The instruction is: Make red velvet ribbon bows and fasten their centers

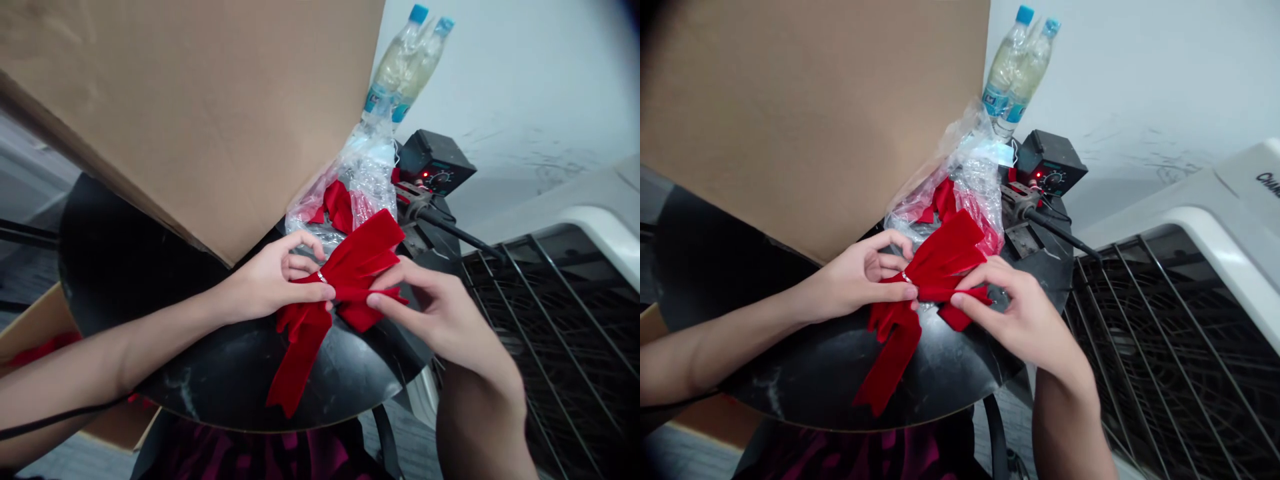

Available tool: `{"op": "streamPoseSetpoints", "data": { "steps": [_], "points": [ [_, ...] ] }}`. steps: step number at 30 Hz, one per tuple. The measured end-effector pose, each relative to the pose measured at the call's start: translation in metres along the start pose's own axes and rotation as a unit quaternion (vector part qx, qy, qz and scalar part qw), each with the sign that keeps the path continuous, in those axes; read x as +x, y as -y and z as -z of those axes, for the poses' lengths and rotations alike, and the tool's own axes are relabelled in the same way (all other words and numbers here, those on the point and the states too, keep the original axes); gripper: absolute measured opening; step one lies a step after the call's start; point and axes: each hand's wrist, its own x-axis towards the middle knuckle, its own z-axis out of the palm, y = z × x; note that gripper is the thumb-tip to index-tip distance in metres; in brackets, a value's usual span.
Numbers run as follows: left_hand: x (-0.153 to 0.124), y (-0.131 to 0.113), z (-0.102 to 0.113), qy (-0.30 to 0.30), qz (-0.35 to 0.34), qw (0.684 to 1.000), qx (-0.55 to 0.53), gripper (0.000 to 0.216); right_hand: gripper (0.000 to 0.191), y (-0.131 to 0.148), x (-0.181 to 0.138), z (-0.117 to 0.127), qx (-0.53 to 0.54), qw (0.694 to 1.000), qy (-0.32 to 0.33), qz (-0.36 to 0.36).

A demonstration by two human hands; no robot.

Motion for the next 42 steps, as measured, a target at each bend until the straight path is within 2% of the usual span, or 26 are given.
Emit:
{"op": "streamPoseSetpoints", "data": {
  "steps": [2, 5, 8, 12, 15, 18, 25, 30, 37, 42],
  "points": [
    [0.002, 0.003, 0.000, 0.000, -0.022, 1.000, 0.012, 0.038, 0.006, -0.001, 0.002, 0.005, -0.060, 0.996, -0.059, 0.002],
    [0.003, 0.006, -0.001, -0.042, -0.049, 0.998, 0.022, 0.030, 0.003, 0.007, -0.005, 0.006, -0.115, 0.981, -0.153, -0.002],
    [0.003, 0.009, -0.002, -0.066, -0.075, 0.995, 0.018, 0.024, 0.004, 0.023, -0.016, -0.011, -0.049, 0.978, -0.201, -0.037],
    [0.002, 0.010, -0.005, -0.057, -0.084, 0.994, 0.025, 0.032, 0.009, 0.030, -0.014, -0.055, 0.132, 0.964, -0.216, -0.082],
    [0.002, 0.011, -0.008, -0.054, -0.083, 0.995, 0.032, 0.036, 0.015, 0.023, -0.002, -0.075, 0.193, 0.949, -0.231, -0.093],
    [0.001, 0.011, -0.009, -0.051, -0.076, 0.996, 0.021, 0.032, 0.017, 0.019, 0.004, -0.077, 0.206, 0.946, -0.229, -0.103],
    [-0.001, 0.011, -0.011, -0.094, -0.068, 0.993, 0.006, 0.023, 0.011, 0.023, -0.006, -0.075, 0.210, 0.942, -0.234, -0.120],
    [-0.001, 0.014, -0.011, -0.110, -0.070, 0.991, 0.009, 0.018, 0.009, 0.021, -0.011, -0.080, 0.181, 0.940, -0.269, -0.106],
    [0.002, 0.021, -0.009, -0.124, -0.090, 0.988, -0.032, 0.017, 0.011, 0.016, -0.004, -0.089, 0.271, 0.910, -0.301, -0.094],
    [0.001, 0.019, -0.012, -0.145, -0.091, 0.985, -0.022, 0.011, 0.014, 0.010, 0.000, -0.094, 0.285, 0.900, -0.314, -0.096]
  ]
}}
